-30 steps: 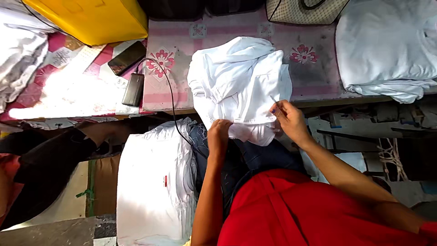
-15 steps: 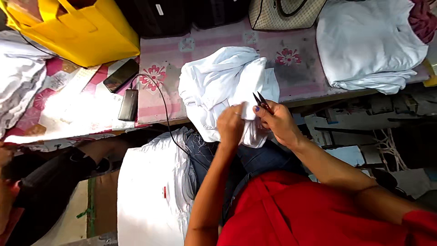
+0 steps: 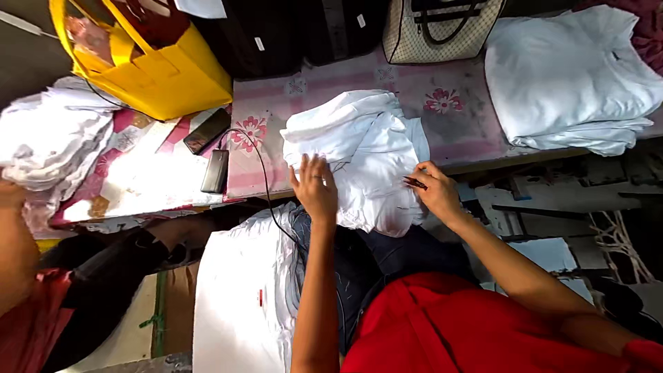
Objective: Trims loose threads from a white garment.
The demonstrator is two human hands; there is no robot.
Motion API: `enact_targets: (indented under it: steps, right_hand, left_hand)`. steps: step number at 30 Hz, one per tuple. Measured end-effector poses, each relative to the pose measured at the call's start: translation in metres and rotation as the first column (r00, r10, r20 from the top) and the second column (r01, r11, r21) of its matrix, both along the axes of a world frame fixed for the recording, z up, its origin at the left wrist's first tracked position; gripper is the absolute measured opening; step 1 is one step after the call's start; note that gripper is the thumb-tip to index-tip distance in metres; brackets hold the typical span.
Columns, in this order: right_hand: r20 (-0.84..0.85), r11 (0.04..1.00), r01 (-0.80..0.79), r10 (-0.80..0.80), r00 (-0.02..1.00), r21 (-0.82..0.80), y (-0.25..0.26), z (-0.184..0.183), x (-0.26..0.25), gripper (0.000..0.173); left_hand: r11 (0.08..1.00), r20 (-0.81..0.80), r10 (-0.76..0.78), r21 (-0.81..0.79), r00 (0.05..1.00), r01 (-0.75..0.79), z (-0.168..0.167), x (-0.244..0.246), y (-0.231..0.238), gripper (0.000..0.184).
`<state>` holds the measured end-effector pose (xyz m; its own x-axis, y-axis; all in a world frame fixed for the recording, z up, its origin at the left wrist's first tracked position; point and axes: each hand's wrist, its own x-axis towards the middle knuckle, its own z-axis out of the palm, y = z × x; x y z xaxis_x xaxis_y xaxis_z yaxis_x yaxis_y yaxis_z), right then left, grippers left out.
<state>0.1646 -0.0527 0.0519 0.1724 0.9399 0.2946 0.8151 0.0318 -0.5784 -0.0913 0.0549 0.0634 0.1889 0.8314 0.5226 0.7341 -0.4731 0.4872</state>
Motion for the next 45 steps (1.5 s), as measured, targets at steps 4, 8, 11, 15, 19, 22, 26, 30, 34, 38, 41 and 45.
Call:
enact_targets:
  steps: [4,8,11,15,19,22,26,30,34,38,41,45]
  right_hand:
    - [-0.004,0.987,-0.124,0.124,0.992,-0.100,0.011,0.014,0.005,0.014]
    - [0.092,0.976,-0.152,0.167,0.982,-0.153,0.013,0.012,0.010,0.011]
    - [-0.039,0.974,-0.210,0.207,0.978,-0.080,0.014,0.021,0.014,0.009]
    - [-0.160,0.973,-0.222,0.229,0.960,0.058,0.014,0.059,-0.007,0.010]
    - [-0.007,0.983,-0.104,0.106,0.994,0.152,0.025,0.062,-0.031,0.019]
    - [0.046,0.984,-0.008,0.000,0.999,0.178,0.039,0.045,-0.024,0.022]
    - [-0.355,0.974,-0.146,0.199,0.913,0.172,0.027,0.056,-0.022,0.017]
    - [-0.286,0.958,-0.284,0.264,0.921,-0.029,0.022,0.052,-0.030,0.014]
    - [-0.106,0.850,-0.189,0.157,0.982,-0.492,0.022,0.047,-0.031,0.030]
    - [-0.247,0.819,-0.274,0.166,0.955,-0.504,0.014,0.058,-0.034,0.031]
    - [-0.269,0.813,-0.288,0.169,0.948,-0.506,0.023,0.046,-0.041,0.040]
    - [-0.317,0.867,-0.258,0.124,0.940,-0.426,0.026,0.034,-0.036,0.032]
  left_hand:
    - [0.955,-0.055,-0.281,-0.111,0.958,0.273,-0.006,0.049,-0.040,0.030]
    - [0.905,-0.046,-0.304,-0.325,0.952,0.273,-0.007,0.050,-0.037,0.015]
    - [0.860,-0.034,-0.376,-0.384,0.926,0.335,0.005,0.046,-0.036,0.036]
    - [0.948,0.046,-0.298,-0.099,0.953,0.302,0.001,0.054,-0.044,0.014]
    - [0.978,0.392,-0.184,-0.023,0.901,0.210,0.021,0.055,-0.050,0.010]
    - [0.995,0.515,-0.083,0.097,0.853,0.038,0.016,0.036,-0.047,0.009]
    - [0.991,0.509,-0.077,0.130,0.857,0.012,-0.023,0.015,-0.049,0.009]
    - [0.951,0.469,0.032,-0.287,0.883,0.117,-0.037,0.022,-0.067,0.036]
    - [0.815,0.406,0.135,-0.564,0.904,0.131,-0.017,0.013,-0.072,0.053]
    - [0.880,0.236,0.122,-0.476,0.964,0.005,0.012,0.019,-0.079,0.017]
    - [0.872,0.228,-0.036,-0.469,0.973,0.142,-0.005,0.037,-0.063,0.034]
    - [0.894,0.285,-0.307,-0.242,0.908,0.378,-0.052,0.020,-0.047,0.007]
